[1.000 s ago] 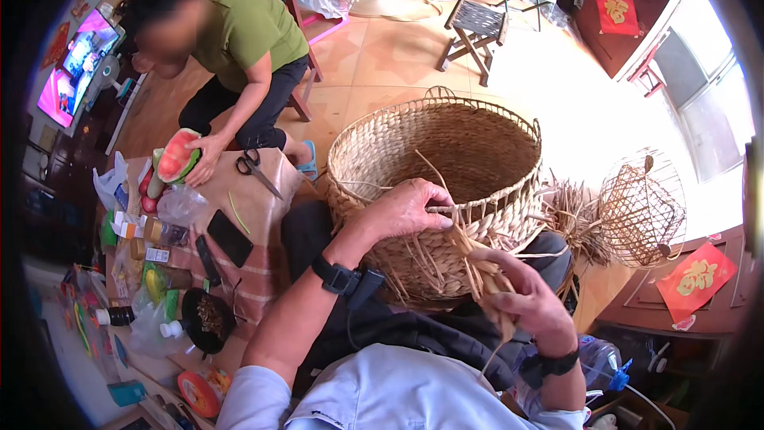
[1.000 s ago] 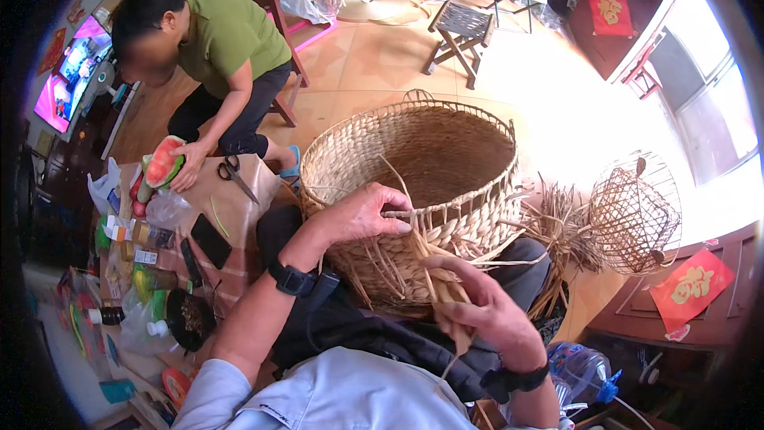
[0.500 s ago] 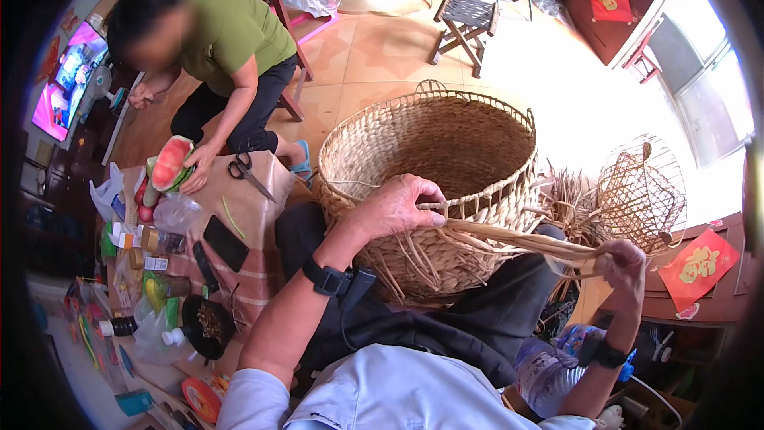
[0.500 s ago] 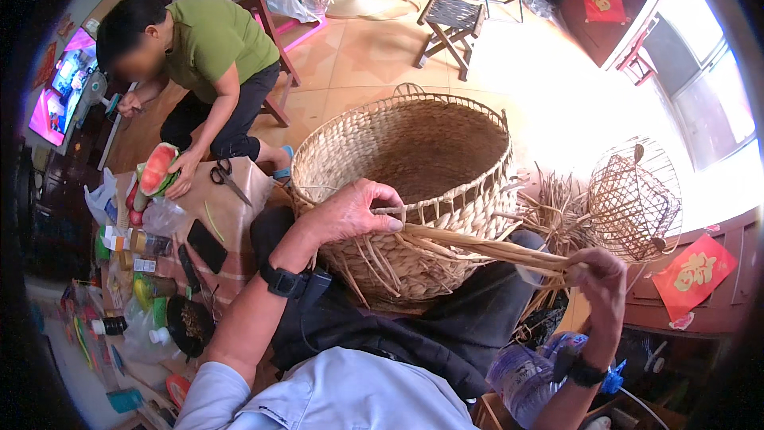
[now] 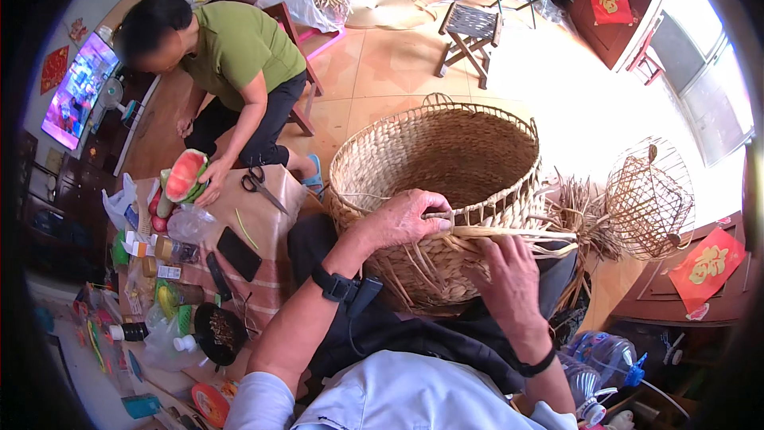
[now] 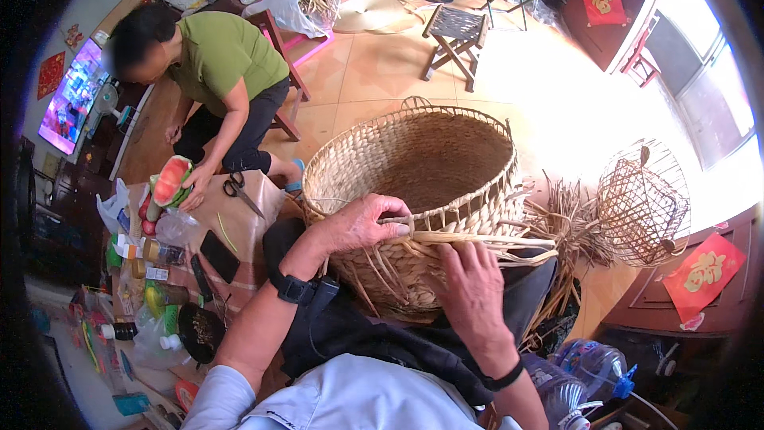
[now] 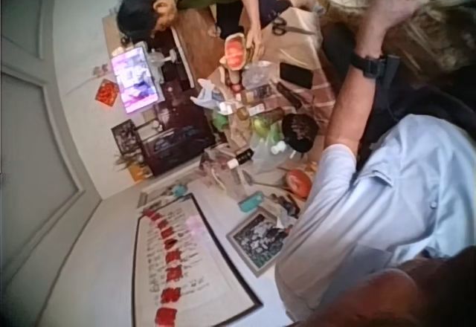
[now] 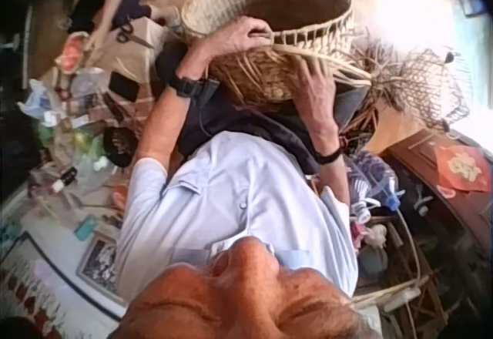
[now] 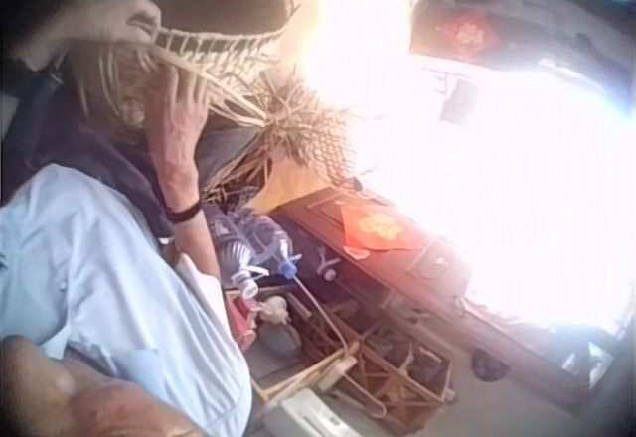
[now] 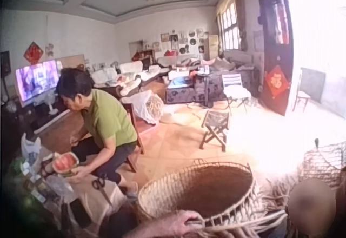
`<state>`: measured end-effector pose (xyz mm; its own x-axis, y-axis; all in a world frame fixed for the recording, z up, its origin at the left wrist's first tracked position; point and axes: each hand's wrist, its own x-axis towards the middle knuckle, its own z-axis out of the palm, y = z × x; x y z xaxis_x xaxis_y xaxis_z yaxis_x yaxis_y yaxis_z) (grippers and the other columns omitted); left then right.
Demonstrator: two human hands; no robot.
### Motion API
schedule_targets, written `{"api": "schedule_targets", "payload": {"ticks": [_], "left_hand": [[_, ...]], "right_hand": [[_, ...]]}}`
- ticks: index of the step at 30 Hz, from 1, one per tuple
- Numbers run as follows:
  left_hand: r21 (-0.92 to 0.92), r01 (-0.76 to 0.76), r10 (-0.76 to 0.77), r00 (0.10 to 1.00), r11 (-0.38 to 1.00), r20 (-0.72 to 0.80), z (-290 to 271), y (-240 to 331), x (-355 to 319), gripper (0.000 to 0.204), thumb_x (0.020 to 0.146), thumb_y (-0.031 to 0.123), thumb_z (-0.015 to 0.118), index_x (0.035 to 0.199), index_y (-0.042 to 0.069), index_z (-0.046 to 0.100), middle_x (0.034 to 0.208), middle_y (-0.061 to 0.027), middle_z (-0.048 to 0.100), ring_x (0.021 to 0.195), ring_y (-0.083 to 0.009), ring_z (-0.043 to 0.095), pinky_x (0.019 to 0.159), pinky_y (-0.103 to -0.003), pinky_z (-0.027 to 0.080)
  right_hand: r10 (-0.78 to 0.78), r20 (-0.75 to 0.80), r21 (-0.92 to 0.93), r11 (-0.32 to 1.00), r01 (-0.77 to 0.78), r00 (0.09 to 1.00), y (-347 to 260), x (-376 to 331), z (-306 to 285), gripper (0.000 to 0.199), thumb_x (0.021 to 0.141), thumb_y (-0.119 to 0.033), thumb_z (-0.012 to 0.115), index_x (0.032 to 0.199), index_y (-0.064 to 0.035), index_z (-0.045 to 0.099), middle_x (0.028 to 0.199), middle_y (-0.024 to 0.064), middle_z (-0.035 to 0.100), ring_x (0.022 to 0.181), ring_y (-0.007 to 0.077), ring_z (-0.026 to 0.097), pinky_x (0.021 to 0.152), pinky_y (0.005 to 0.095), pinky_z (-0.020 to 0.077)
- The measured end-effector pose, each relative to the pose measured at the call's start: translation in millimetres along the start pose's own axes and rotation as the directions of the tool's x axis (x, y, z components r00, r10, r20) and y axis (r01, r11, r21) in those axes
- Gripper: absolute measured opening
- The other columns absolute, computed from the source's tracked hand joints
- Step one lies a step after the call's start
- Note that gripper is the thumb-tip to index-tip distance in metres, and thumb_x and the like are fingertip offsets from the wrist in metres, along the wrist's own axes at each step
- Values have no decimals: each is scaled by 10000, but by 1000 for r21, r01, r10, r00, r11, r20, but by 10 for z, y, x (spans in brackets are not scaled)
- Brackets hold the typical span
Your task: The recorder is weaving a large bamboo or straw basket using multiple strips.
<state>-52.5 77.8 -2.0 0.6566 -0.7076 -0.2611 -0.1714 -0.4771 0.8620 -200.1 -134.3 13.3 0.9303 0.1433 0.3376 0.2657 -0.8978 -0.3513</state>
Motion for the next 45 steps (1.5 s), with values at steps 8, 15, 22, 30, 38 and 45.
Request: {"api": "schedule_targets", "payload": {"ticks": [8, 15, 22, 30, 38, 45], "left_hand": [[21, -92, 93, 995, 996, -20, 4, 72, 9, 323, 923, 195, 750, 1160, -20, 705, 1033, -140, 757, 989, -198, 692, 920, -363, 529], [11, -255, 255, 962, 967, -95, -59, -44, 39, 285, 820, 124, 697, 1065, -13, 743, 929, -177, 765, 862, -271, 732, 799, -401, 550], [39, -269, 268, 963, 962, 22, 145, 2, 205, 336, 807, 196, 734, 1060, -24, 743, 885, -213, 751, 797, -257, 729, 737, -418, 559], [198, -127, 190, 920, 972, -343, 356, 31, 113, 330, 808, 279, 785, 981, 3, 732, 883, -226, 728, 914, -407, 718, 804, -506, 552], [209, -122, 200, 888, 970, -413, 433, 69, 178, 176, 812, 154, 719, 943, 36, 709, 904, -205, 737, 917, -406, 717, 804, -510, 561], [148, -288, 304, 947, 946, -104, 280, -178, 373, 230, 864, 192, 690, 907, -32, 661, 811, -187, 693, 828, -383, 693, 753, -501, 532]], "right_hand": [[-19, 39, 35, 999, 18, 999, -79, -30, 183, 166, 900, -84, 685, 1017, -35, 578, 967, 164, 575, 947, 369, 601, 806, 484, 528], [-110, 196, 9, 994, 110, 974, -115, 190, -38, 93, 946, -84, 599, 1032, -68, 567, 910, 122, 618, 852, 339, 671, 701, 469, 539], [30, 54, 32, 999, -32, 998, 283, 392, 20, 52, 899, -46, 605, 946, -64, 617, 864, 167, 656, 839, 416, 668, 698, 527, 490], [-24, -37, 45, 999, 26, 999, 366, 418, 373, 137, 929, -112, 687, 884, -33, 585, 805, 198, 621, 741, 434, 620, 651, 533, 441], [-84, 120, -188, 976, 105, 989, 75, 398, -106, 211, 1042, -117, 607, 1236, -89, 685, 797, 175, 688, 694, 342, 676, 636, 447, 531], [-103, 1, 14, 995, 103, 995, 107, 357, 206, 299, 1027, -57, 609, 1321, -79, 658, 955, 203, 710, 775, 360, 693, 628, 455, 511]]}}
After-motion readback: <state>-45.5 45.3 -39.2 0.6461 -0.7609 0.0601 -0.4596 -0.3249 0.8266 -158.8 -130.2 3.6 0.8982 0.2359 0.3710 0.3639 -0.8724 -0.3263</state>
